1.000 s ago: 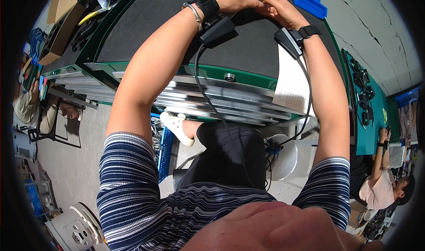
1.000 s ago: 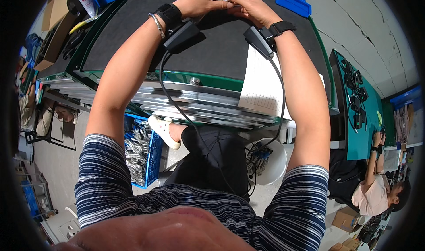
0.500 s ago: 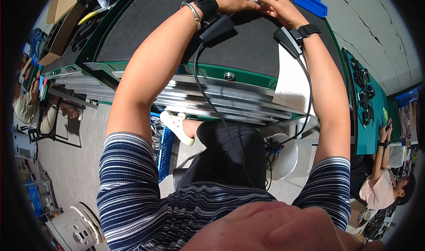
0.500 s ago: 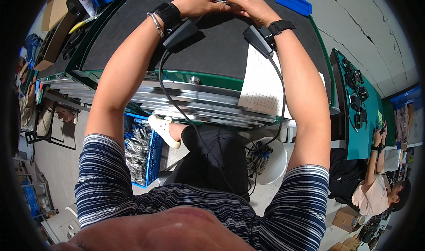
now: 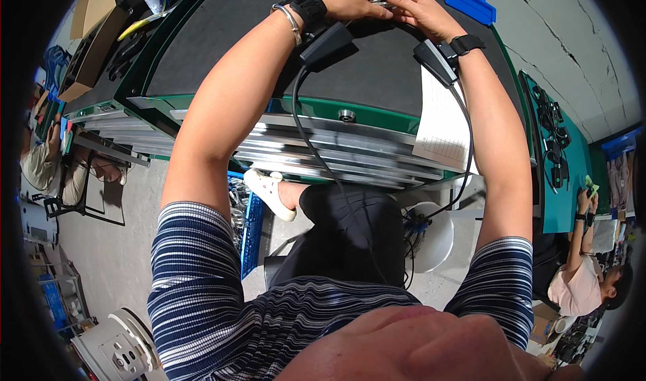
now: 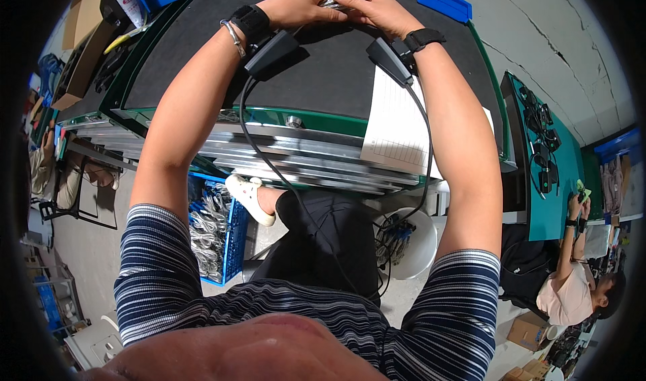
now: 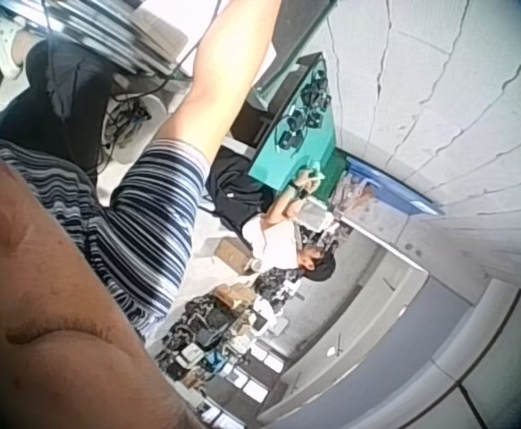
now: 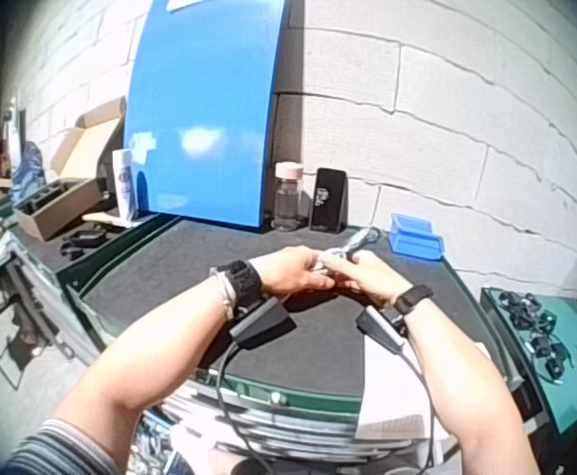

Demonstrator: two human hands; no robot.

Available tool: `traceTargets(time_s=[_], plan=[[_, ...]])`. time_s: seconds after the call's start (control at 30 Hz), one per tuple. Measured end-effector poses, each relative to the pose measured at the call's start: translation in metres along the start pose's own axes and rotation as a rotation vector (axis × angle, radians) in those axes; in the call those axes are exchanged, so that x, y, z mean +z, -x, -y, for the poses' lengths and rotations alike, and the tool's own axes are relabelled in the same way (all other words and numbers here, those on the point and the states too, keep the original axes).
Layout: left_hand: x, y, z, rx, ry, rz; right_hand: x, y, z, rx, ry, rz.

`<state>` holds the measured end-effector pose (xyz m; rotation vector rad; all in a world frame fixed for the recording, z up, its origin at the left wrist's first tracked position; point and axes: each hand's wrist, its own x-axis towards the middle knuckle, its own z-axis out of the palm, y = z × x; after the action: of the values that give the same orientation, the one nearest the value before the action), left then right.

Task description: Assembling electrical components and wires on a workbench.

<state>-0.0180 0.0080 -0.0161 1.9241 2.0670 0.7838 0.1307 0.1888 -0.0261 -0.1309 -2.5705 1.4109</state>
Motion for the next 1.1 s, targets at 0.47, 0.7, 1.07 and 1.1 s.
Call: traceTargets(time_s=[0.47, 0.7, 1.07, 1.1], plan=[[-0.003, -0.001, -0.011, 0.152, 0.343, -0.129, 0.008, 0.013, 0.019, -0.069, -0.16, -0.052], [0.0, -0.004, -0.009, 0.066, 0.382, -0.172, 0.004, 0.008, 0.011, -0.026, -0.117, -0.08], [-0.001, -0.005, -0.008, 0.072, 0.331, -0.216, -0.001, 0.002, 0.0, -0.011, -0.062, -0.081], [-0.001, -0.005, -0.008, 0.072, 0.331, -0.216, 0.0, 0.002, 0.001, -0.013, -0.056, -0.085]])
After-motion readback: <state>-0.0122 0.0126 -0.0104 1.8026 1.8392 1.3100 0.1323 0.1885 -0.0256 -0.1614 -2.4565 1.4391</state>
